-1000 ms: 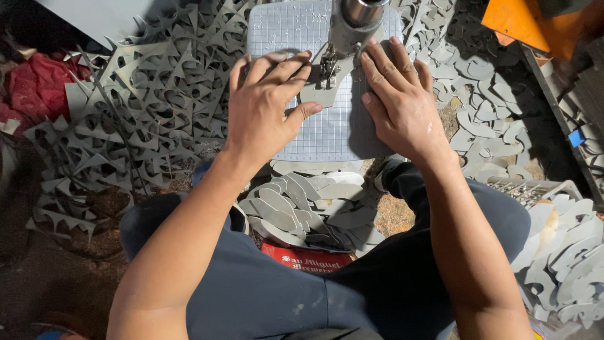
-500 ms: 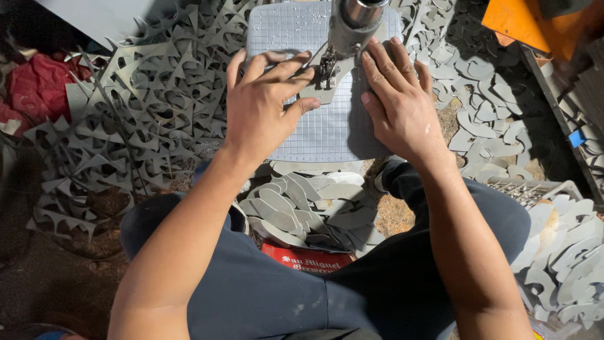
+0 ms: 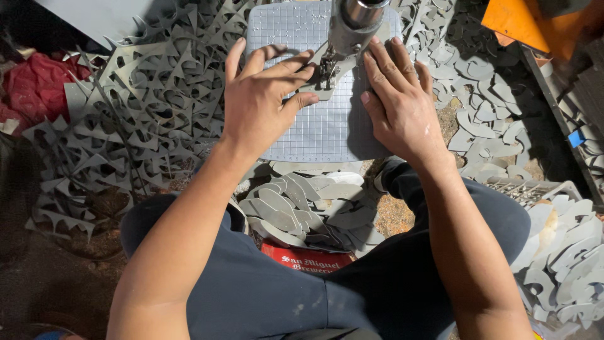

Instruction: The person sits cross-legged on the floor and uses a sewing machine to stitch individual gray fabric pieces. They repeatedly pick up a piece, position it under the needle, guide it through the machine, and place the finished piece into a pile on their lap.

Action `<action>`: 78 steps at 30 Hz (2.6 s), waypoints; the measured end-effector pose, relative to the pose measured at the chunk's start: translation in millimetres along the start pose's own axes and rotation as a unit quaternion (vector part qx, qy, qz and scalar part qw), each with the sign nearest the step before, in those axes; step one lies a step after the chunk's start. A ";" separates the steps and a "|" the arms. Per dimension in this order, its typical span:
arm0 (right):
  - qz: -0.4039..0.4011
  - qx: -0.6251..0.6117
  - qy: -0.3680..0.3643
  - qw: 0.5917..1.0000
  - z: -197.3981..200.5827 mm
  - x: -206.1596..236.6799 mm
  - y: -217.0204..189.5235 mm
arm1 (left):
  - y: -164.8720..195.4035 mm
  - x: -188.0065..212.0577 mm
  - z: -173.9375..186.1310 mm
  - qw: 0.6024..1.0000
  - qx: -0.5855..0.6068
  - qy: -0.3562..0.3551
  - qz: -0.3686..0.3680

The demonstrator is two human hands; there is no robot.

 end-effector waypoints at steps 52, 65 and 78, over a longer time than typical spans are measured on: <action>-0.009 0.036 0.035 0.999 0.3 3.8 1.9 | -9.8 -37.0 -7.7 0.996 0.011 -0.055 -0.070; 0.027 0.084 -0.018 0.996 -12.7 -15.3 2.9 | -1.8 -54.4 -2.3 0.994 -0.062 -0.017 -0.086; -0.006 0.148 0.201 0.968 85.8 16.3 67.9 | 1.3 11.1 25.1 0.976 -0.195 -0.045 0.086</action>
Point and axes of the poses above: each hand's wrist, its own x-axis away from the middle knuckle, its own z-axis out of the back of the hand, y = z × x, the point moved 10 cm from there along -x, towards the middle knuckle, and after that the axes turned 10 degrees about z, right-handed, at the moved point
